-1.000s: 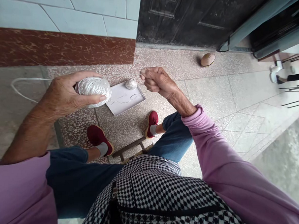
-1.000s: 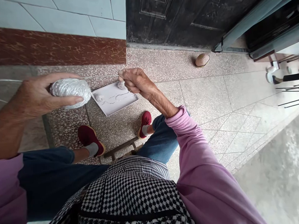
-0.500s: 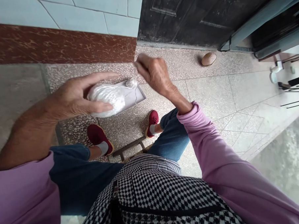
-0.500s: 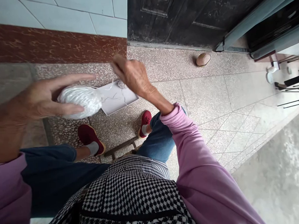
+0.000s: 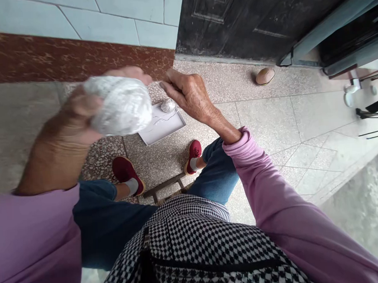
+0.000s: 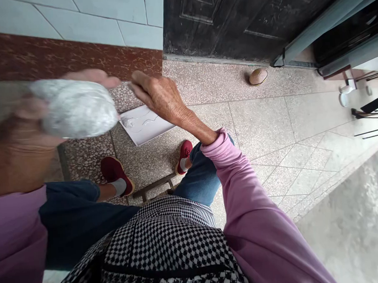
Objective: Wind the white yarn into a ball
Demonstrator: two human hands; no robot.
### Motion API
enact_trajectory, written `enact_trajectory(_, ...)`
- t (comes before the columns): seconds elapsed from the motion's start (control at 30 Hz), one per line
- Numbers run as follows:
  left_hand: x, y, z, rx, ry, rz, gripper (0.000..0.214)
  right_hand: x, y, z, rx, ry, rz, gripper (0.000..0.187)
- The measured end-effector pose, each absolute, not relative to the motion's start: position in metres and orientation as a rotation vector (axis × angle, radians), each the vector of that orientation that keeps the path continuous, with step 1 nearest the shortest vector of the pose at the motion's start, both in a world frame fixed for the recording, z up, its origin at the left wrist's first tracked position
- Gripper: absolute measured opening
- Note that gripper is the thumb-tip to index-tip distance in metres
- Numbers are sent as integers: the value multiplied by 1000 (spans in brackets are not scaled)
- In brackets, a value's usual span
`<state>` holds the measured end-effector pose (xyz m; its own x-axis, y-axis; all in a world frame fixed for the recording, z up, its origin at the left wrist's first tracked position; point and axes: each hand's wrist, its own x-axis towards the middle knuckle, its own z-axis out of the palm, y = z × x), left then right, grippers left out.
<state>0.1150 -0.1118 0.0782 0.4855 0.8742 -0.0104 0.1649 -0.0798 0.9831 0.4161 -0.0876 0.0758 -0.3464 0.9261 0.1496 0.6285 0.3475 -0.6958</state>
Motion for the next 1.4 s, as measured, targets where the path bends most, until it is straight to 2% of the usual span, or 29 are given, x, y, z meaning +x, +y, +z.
enact_trajectory(0.1,140,-125,82,1286,802,761,129,401,-103,97,-1193,-2098,878,58)
enact_trajectory(0.23,142,-134,82,1303,875,699,108,401,-111,112,-1145,-2018,1082,55)
enact_trajectory(0.47,135,-132,77,1476,1005,581,86,406,-112,107,-1050,-1894,1352,63)
enact_trajectory(0.6,135,-136,81,1694,1061,723,79,405,-103,90,-1100,-1714,1558,73)
enact_trajectory(0.73,131,-140,84,1890,1158,849,74,408,-102,82,-1189,-1596,1804,71)
enact_trajectory(0.83,129,-141,85,1829,1157,783,78,411,-105,86,-1149,-1598,1698,66)
enact_trajectory(1.1,127,-140,80,1495,1100,623,84,425,-105,102,-1070,-1941,1237,40)
enact_trajectory(1.27,128,-164,99,1298,1101,693,82,443,-106,115,-988,-1910,984,24)
enact_trajectory(1.33,127,-176,110,1308,1130,743,75,444,-119,124,-895,-1804,1193,24)
enact_trajectory(1.4,124,-181,113,1323,1147,760,75,441,-143,133,-748,-1760,1741,28)
